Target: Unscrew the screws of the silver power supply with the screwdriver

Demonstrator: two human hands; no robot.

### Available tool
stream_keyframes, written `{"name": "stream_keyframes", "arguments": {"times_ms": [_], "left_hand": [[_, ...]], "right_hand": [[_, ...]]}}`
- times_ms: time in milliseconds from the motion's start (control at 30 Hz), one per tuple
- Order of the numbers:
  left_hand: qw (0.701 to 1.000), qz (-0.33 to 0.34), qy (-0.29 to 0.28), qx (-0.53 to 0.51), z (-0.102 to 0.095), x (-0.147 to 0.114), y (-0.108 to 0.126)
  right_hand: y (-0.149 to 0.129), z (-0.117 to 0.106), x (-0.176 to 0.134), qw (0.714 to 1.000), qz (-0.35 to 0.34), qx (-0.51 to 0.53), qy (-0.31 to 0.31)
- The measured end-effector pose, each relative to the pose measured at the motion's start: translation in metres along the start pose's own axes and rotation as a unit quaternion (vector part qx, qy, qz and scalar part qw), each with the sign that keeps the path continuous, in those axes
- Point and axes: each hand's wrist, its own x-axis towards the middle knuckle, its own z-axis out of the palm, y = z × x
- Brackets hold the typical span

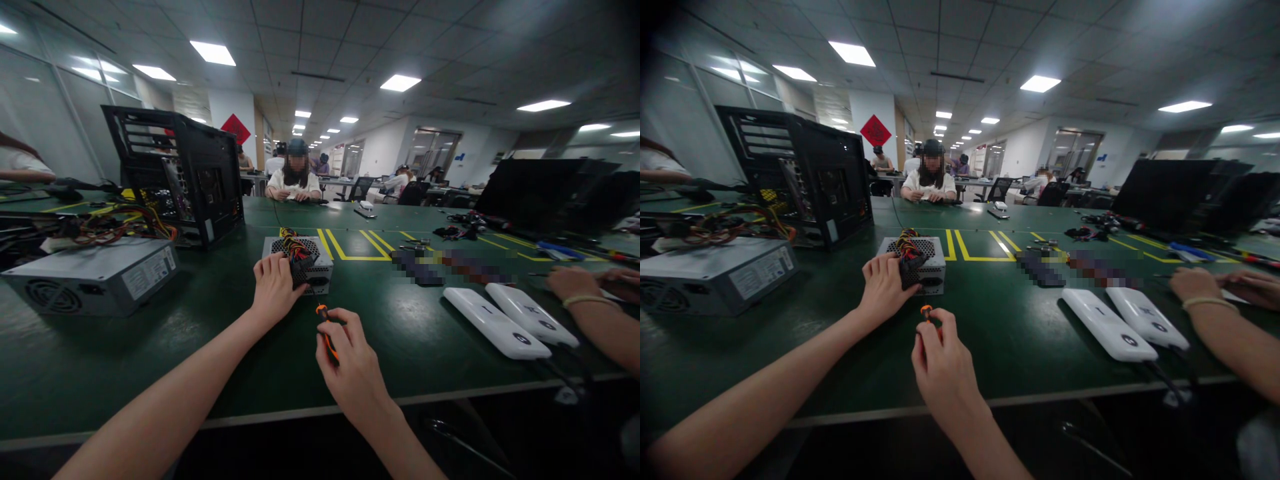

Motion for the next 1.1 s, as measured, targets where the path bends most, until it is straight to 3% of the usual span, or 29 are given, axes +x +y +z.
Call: {"name": "stream_keyframes", "arguments": {"times_ms": [267,400,567,767,1000,1100], "left_hand": [[1.0,0.001,-0.003,0.002,0.0002,0.0001,-0.0008],[1.0,0.0,-0.001,0.001,0.0008,0.0005,-0.001],[1.0,0.005,0.0,0.016,0.0009,0.0002,-0.0014],[1.0,0.008,-0.003,0.021,-0.0004,0.0004,-0.0012],[1.0,0.01,0.0,0.021,0.0007,0.0003,-0.0014],[1.0,0.011,0.0,0.026,0.0007,0.0002,-0.0015]], "right_hand": [[0.004,0.002,-0.0008,0.997,0.011,-0.069,0.044],[0.0031,0.0013,-0.0008,0.997,0.019,-0.076,0.019],[-0.0004,-0.0005,0.0004,0.997,-0.027,-0.067,-0.013],[0.004,0.0024,-0.0004,0.997,0.023,-0.067,0.041],[-0.0004,-0.0005,-0.0005,0.998,-0.001,-0.067,-0.013],[-0.0012,0.0001,-0.001,0.998,0.004,-0.063,-0.008]]}}
